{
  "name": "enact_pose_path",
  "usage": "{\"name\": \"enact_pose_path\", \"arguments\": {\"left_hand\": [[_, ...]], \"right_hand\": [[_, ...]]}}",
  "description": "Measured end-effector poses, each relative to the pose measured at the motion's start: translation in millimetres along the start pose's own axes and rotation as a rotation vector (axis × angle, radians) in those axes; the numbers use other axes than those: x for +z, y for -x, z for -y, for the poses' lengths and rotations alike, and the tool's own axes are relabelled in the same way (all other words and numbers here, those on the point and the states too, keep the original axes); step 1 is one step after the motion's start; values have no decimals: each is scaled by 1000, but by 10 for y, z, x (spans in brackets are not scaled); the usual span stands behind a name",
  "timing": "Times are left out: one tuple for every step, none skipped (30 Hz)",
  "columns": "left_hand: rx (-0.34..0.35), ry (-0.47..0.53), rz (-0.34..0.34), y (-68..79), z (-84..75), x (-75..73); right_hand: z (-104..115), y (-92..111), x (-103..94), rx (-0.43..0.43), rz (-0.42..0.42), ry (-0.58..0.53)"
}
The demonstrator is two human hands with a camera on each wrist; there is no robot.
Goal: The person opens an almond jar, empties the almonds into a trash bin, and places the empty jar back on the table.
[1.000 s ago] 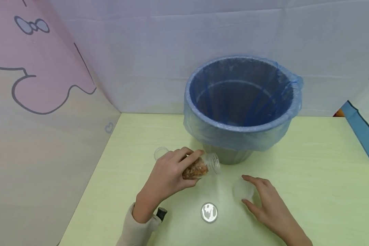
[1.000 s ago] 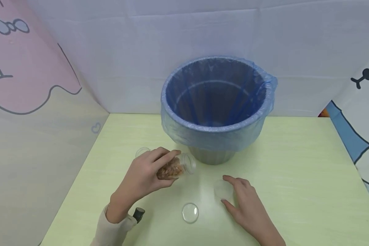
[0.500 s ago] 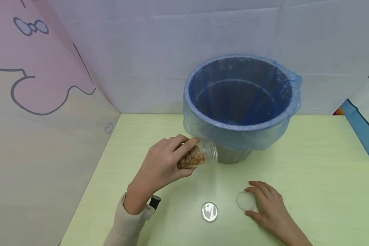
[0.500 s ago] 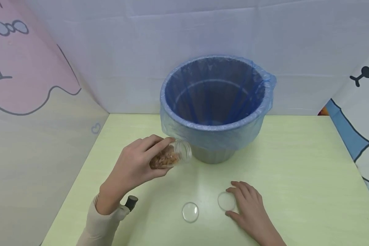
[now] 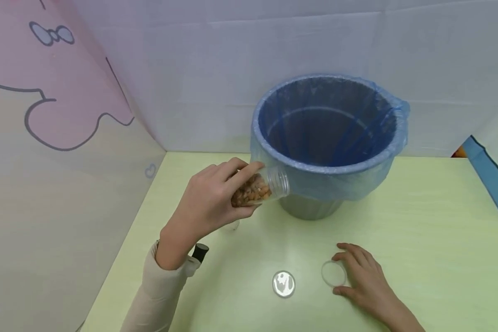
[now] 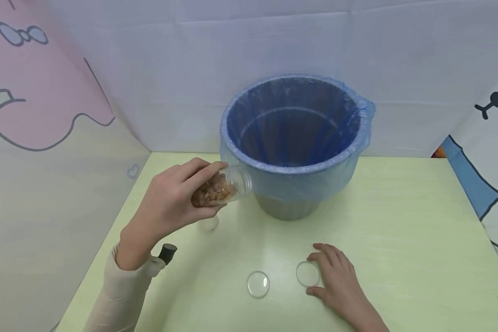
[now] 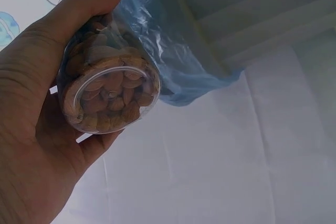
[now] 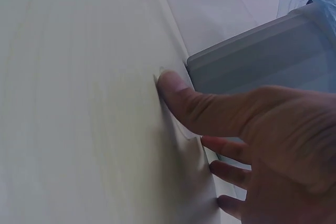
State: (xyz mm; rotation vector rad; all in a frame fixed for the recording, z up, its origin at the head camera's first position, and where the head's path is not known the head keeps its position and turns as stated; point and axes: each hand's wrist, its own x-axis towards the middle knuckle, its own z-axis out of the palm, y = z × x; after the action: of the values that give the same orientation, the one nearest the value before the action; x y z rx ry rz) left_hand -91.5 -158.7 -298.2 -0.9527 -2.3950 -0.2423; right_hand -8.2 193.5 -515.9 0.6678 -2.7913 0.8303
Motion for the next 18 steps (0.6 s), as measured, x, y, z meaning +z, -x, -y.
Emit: {"name": "enact_pose_path", "arguments": {"left_hand": [[3, -1, -1, -29, 13, -26], [6, -2, -1, -60, 25, -54], [9, -2, -1, -88, 38, -81], [11, -4, -1, -117, 50, -108], [15, -6, -1, -145, 61, -135], [19, -7, -1, -171, 74, -159], [23, -7, -1, -195, 85, -182], [26, -8, -1, -217, 97, -205], [30, -11, -1, -239, 109, -226], [32, -13, 0, -262, 122, -246], [36, -13, 0, -286, 133, -264], [39, -10, 1, -312, 148, -279], [40, -6, 2, -339, 163, -291], [41, 0, 2, -369, 178, -301], [43, 7, 4, -400, 194, -308], [45, 11, 5, -430, 213, -313], [46, 15, 5, -460, 231, -317], [47, 18, 6, -489, 249, -321]], "right_hand": [[6, 1, 0, 11, 10, 3], [11, 2, 0, 18, 17, 4], [15, 2, 0, 24, 22, 4], [17, 4, 1, 29, 28, 6], [18, 4, 0, 31, 34, 7], [17, 4, -1, 32, 39, 9], [16, 4, -5, 32, 46, 11], [12, 2, -12, 30, 55, 11], [8, -3, -22, 26, 63, 8], [1, -7, -36, 23, 72, 6], [-4, -17, -55, 17, 77, 1], [-12, -23, -80, 12, 77, -13], [-16, -33, -110, 14, 79, -29], [-18, -48, -145, 23, 79, -59], [-16, -65, -187, 42, 85, -96], [-10, -83, -237, 72, 95, -133], [-4, -104, -290, 104, 106, -166], [4, -128, -347, 138, 113, -198]]}}
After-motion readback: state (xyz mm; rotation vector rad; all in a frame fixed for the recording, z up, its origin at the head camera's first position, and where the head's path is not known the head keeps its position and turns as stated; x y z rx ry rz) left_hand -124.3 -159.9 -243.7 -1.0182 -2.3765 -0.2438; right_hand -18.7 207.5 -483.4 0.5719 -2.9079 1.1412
